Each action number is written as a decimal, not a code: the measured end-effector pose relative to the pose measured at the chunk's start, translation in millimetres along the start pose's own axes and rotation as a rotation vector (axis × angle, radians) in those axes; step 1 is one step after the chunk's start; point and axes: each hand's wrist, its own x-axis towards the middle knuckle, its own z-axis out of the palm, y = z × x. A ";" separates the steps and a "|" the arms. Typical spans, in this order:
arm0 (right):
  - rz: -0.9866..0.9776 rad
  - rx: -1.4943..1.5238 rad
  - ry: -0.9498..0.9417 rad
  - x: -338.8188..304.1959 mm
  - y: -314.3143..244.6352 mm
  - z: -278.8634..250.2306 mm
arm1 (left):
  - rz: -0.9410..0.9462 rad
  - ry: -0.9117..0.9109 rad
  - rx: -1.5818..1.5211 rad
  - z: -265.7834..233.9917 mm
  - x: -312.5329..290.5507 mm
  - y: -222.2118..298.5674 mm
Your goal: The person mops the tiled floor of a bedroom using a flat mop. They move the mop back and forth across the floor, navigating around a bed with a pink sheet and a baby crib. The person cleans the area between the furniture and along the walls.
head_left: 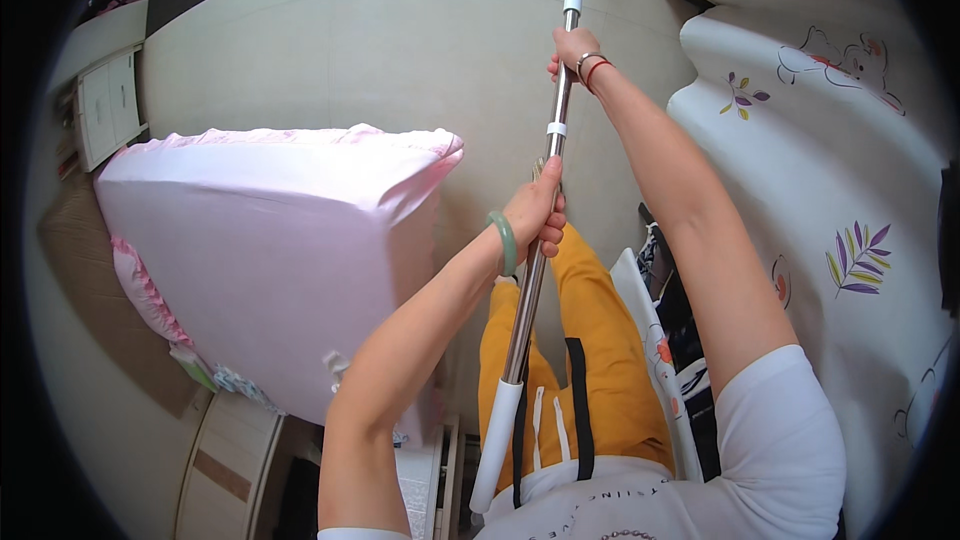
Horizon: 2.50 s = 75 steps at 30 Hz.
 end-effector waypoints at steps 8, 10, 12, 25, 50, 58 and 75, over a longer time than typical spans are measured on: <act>0.127 0.085 0.001 -95.5 125.1 39.6 | -0.189 -0.004 -0.051 -44.7 -62.3 -127.1; 0.151 0.046 -0.049 -138.1 165.3 55.5 | -0.224 -0.011 -0.100 -59.5 -85.9 -180.6; 0.191 0.079 -0.038 -176.2 212.3 75.6 | -0.254 -0.039 -0.137 -71.1 -113.2 -229.1; 0.324 0.132 -0.207 -344.6 387.2 157.3 | -0.477 -0.050 -0.326 -136.3 -213.1 -419.8; 0.131 0.205 0.040 -190.1 330.8 12.1 | -0.256 0.038 0.227 -54.8 -81.5 -300.1; 0.297 0.511 -0.073 -315.6 420.0 147.6 | -0.329 0.273 0.281 -142.7 -203.9 -392.8; 0.269 0.300 -0.294 -308.0 412.8 138.9 | -0.289 0.223 0.162 -137.1 -186.4 -424.0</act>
